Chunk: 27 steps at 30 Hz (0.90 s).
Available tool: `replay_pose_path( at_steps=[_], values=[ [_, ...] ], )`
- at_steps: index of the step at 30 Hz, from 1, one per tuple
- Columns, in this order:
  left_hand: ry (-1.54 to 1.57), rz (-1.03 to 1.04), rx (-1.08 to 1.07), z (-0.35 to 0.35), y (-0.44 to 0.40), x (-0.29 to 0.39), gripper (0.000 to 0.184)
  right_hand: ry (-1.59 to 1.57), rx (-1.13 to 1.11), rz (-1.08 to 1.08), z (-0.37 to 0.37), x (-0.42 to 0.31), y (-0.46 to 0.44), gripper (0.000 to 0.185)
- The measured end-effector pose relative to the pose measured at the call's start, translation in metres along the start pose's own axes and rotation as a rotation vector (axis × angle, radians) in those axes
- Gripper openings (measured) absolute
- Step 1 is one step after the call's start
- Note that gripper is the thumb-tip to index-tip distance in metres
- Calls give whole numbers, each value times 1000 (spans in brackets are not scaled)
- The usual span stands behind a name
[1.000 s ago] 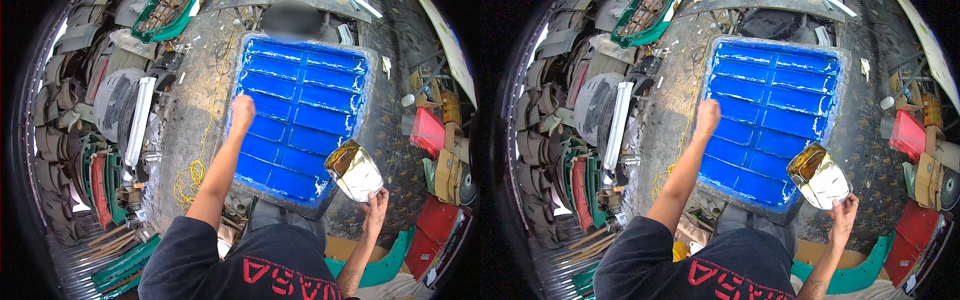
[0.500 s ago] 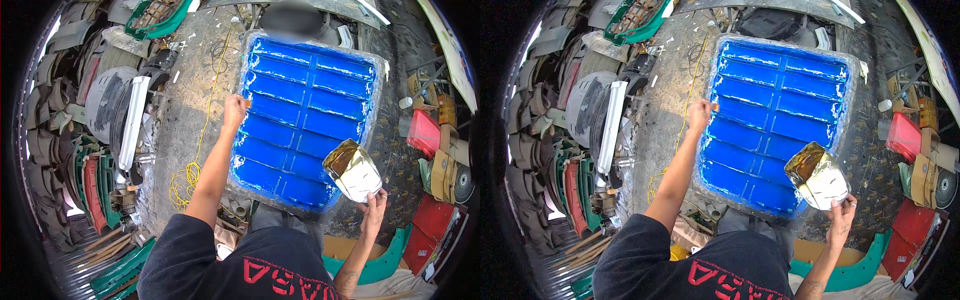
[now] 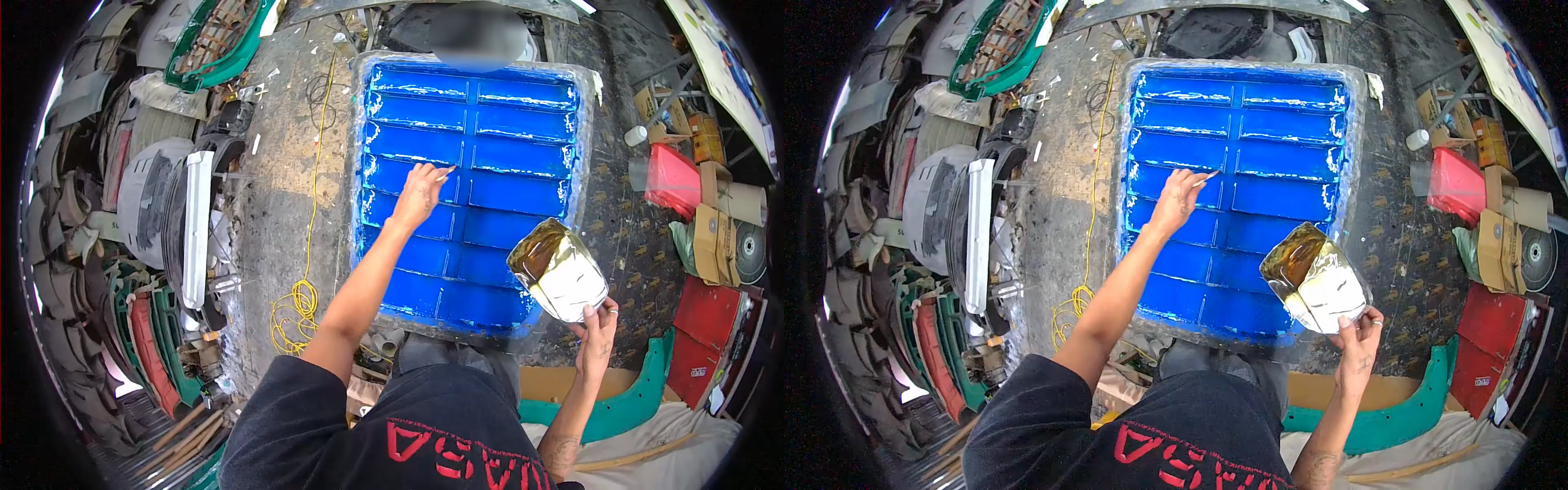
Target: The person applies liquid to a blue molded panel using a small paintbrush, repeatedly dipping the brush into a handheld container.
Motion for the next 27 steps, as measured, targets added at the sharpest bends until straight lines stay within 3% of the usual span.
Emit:
replay_pose_path(
  at_steps=[8,13,19,25,27],
  values=[
    [-13,11,-393,-6,13,10,33,35,-25,7,-7,6,-10,51],
    [-146,44,-332,14,7,4,32,27,-39,-11,-4,-3,-10,51],
    [-72,17,-505,0,27,34,27,60,-81,-23,-4,-3,-25,53],
    [-108,-4,-341,-5,3,14,33,148,-149,-46,7,-17,-29,51],
    [-217,103,-366,11,3,8,28,152,-154,-50,8,-19,-28,51]
  ],
)
Point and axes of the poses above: each hand's wrist, its own y-axis away from the middle knuckle, its own z-axis out of the palm, x = y × z, the point moved 8 cm from there along -y, towards the middle knuckle, and after that the axes turned 13 degrees about z, right-handed, at the moved point
